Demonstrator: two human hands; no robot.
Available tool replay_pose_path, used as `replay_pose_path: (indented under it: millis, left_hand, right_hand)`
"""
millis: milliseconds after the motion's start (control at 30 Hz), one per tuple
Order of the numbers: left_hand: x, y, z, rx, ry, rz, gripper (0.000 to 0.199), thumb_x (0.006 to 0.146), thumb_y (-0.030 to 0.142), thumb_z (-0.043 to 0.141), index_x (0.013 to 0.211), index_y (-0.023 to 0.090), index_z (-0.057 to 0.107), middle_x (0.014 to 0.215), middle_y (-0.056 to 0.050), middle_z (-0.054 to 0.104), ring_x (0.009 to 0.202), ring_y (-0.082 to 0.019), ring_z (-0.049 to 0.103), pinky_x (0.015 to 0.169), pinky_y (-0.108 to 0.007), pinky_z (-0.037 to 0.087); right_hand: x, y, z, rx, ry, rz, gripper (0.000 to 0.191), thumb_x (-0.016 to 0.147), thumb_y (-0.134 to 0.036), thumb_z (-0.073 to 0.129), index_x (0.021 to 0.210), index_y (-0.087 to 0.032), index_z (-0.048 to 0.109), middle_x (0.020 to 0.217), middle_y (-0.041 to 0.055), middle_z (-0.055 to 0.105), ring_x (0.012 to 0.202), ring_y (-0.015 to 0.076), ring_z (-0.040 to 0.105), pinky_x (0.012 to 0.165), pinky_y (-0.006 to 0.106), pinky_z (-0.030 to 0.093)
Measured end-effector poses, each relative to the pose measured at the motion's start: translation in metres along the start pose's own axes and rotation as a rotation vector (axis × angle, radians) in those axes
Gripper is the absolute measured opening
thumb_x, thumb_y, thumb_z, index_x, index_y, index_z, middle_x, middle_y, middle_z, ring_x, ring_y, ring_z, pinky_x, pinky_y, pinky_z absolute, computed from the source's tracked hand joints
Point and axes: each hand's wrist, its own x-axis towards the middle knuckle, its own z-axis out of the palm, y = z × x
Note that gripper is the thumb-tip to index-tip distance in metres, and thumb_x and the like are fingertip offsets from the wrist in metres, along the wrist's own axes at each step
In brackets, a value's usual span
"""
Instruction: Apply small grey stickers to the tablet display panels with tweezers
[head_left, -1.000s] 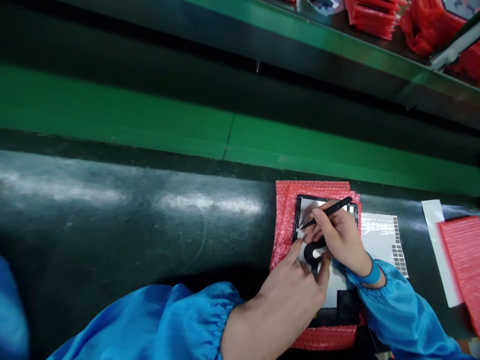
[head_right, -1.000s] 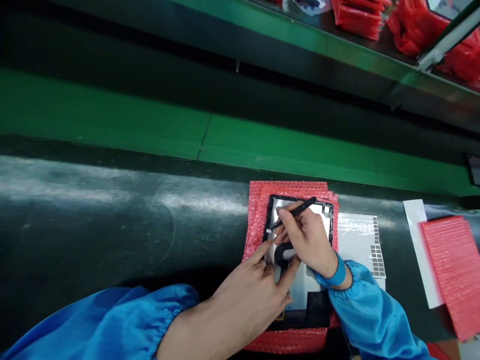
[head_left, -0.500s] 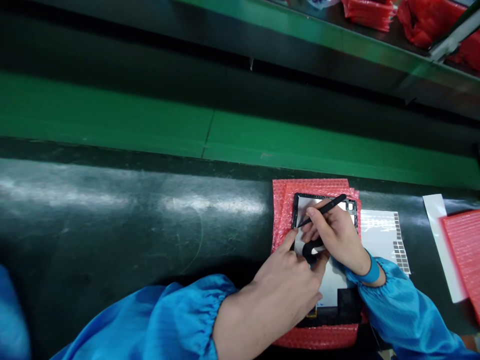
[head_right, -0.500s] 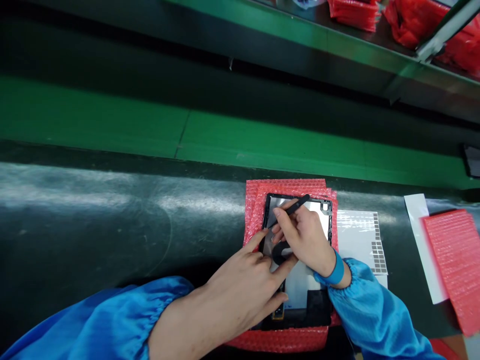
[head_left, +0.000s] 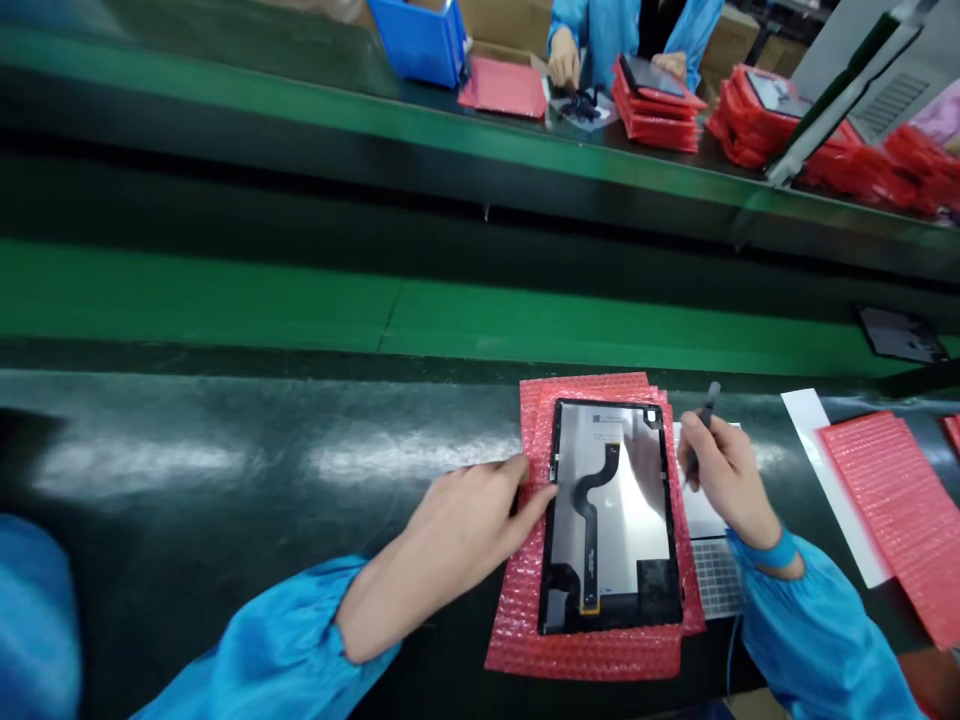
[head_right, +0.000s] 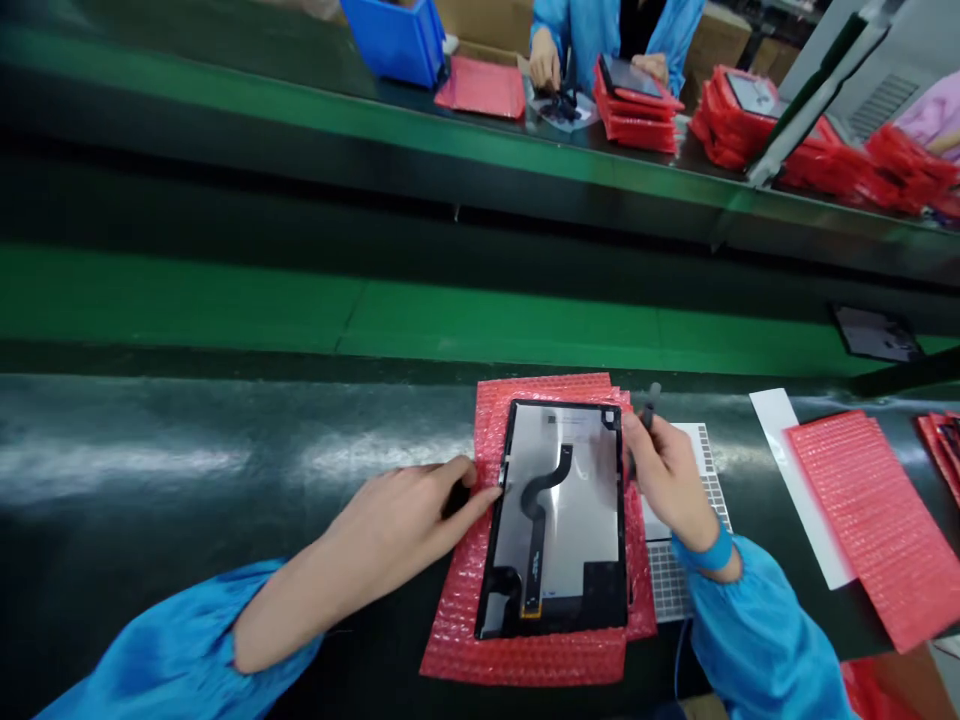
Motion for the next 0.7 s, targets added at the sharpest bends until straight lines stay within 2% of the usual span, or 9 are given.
replay_pose_path:
  millis: [67, 133, 200, 267, 367, 433, 500, 567, 700]
  left_hand:
    - [-0.007, -0.009, 0.004, -0.132, -0.057, -0.037, 0.032, 0.105, 0.045, 0.043, 0.087, 0.023, 0.057, 0.068, -0.001, 0.063, 0.058, -0.021, 0.060, 0.060, -0.032, 0.035]
    - [-0.013, -0.011, 0.011, -0.284, -0.066, -0.023, 0.031, 0.106, 0.042, 0.040, 0.082, 0.024, 0.050, 0.067, 0.002, 0.057, 0.058, -0.019, 0.054, 0.060, -0.031, 0.033]
    - [-0.018, -0.008, 0.015, -0.409, -0.014, -0.013, 0.034, 0.107, 0.044, 0.039, 0.080, 0.025, 0.045, 0.067, 0.003, 0.053, 0.060, -0.018, 0.050, 0.061, -0.031, 0.033]
    - [-0.020, -0.001, 0.019, -0.538, 0.049, -0.012, 0.036, 0.106, 0.048, 0.041, 0.078, 0.025, 0.043, 0.069, 0.003, 0.051, 0.063, -0.017, 0.049, 0.062, -0.030, 0.035]
    - [-0.016, 0.010, 0.024, -0.813, 0.125, -0.056, 0.037, 0.103, 0.053, 0.049, 0.081, 0.024, 0.043, 0.072, 0.004, 0.051, 0.066, -0.015, 0.051, 0.063, -0.028, 0.040]
    - [-0.010, 0.016, 0.027, -1.044, 0.130, -0.137, 0.034, 0.095, 0.054, 0.065, 0.094, 0.025, 0.047, 0.077, 0.005, 0.058, 0.070, -0.016, 0.060, 0.066, -0.028, 0.047]
    - [-0.002, 0.022, 0.030, -1.243, 0.110, -0.224, 0.053, 0.082, 0.050, 0.081, 0.115, 0.025, 0.048, 0.087, 0.002, 0.068, 0.078, -0.020, 0.070, 0.073, -0.031, 0.055]
    - [0.004, 0.029, 0.031, -1.346, 0.063, -0.280, 0.068, 0.072, 0.045, 0.089, 0.124, 0.022, 0.051, 0.097, -0.003, 0.075, 0.085, -0.025, 0.075, 0.078, -0.035, 0.059]
    - [0.009, 0.047, 0.024, -1.426, 0.018, -0.340, 0.061, 0.064, 0.039, 0.093, 0.112, 0.017, 0.062, 0.093, -0.006, 0.079, 0.073, -0.026, 0.076, 0.072, -0.036, 0.062]
  right_hand:
    - [-0.007, 0.023, -0.030, -0.468, 0.061, 0.011, 0.051, 0.102, -0.058, 0.055, 0.064, -0.025, 0.048, 0.051, 0.0000, 0.056, 0.048, 0.0189, 0.057, 0.050, 0.029, 0.033]
    - [-0.013, 0.046, -0.048, -0.855, 0.044, 0.128, 0.044, 0.102, -0.050, 0.060, 0.067, -0.024, 0.052, 0.056, 0.0045, 0.063, 0.057, 0.0249, 0.066, 0.054, 0.031, 0.030]
    - [-0.017, 0.063, -0.053, -1.057, -0.004, 0.239, 0.040, 0.104, -0.050, 0.058, 0.075, -0.022, 0.059, 0.067, 0.0092, 0.071, 0.067, 0.0301, 0.072, 0.057, 0.032, 0.031]
    - [-0.020, 0.073, -0.052, -1.103, -0.030, 0.281, 0.041, 0.106, -0.054, 0.054, 0.083, -0.021, 0.064, 0.074, 0.0116, 0.075, 0.074, 0.0326, 0.075, 0.059, 0.032, 0.033]
    - [-0.026, 0.080, -0.046, -1.077, 0.010, 0.275, 0.040, 0.106, -0.056, 0.055, 0.091, -0.021, 0.065, 0.076, 0.0113, 0.076, 0.076, 0.0325, 0.076, 0.060, 0.032, 0.034]
    - [-0.033, 0.082, -0.043, -1.032, 0.077, 0.249, 0.036, 0.105, -0.055, 0.058, 0.098, -0.020, 0.064, 0.074, 0.0099, 0.074, 0.073, 0.0312, 0.075, 0.060, 0.031, 0.033]
    - [-0.044, 0.081, -0.041, -0.895, 0.156, 0.202, 0.032, 0.104, -0.052, 0.062, 0.103, -0.020, 0.063, 0.071, 0.0065, 0.072, 0.069, 0.0290, 0.073, 0.059, 0.030, 0.033]
    - [-0.059, 0.079, -0.039, -0.625, 0.204, 0.131, 0.032, 0.104, -0.052, 0.061, 0.097, -0.021, 0.062, 0.068, 0.0024, 0.067, 0.065, 0.0257, 0.068, 0.060, 0.030, 0.035]
    - [-0.089, 0.072, -0.033, 0.050, 0.201, 0.057, 0.044, 0.102, -0.063, 0.059, 0.089, -0.022, 0.066, 0.072, 0.0019, 0.068, 0.066, 0.0222, 0.064, 0.066, 0.032, 0.045]
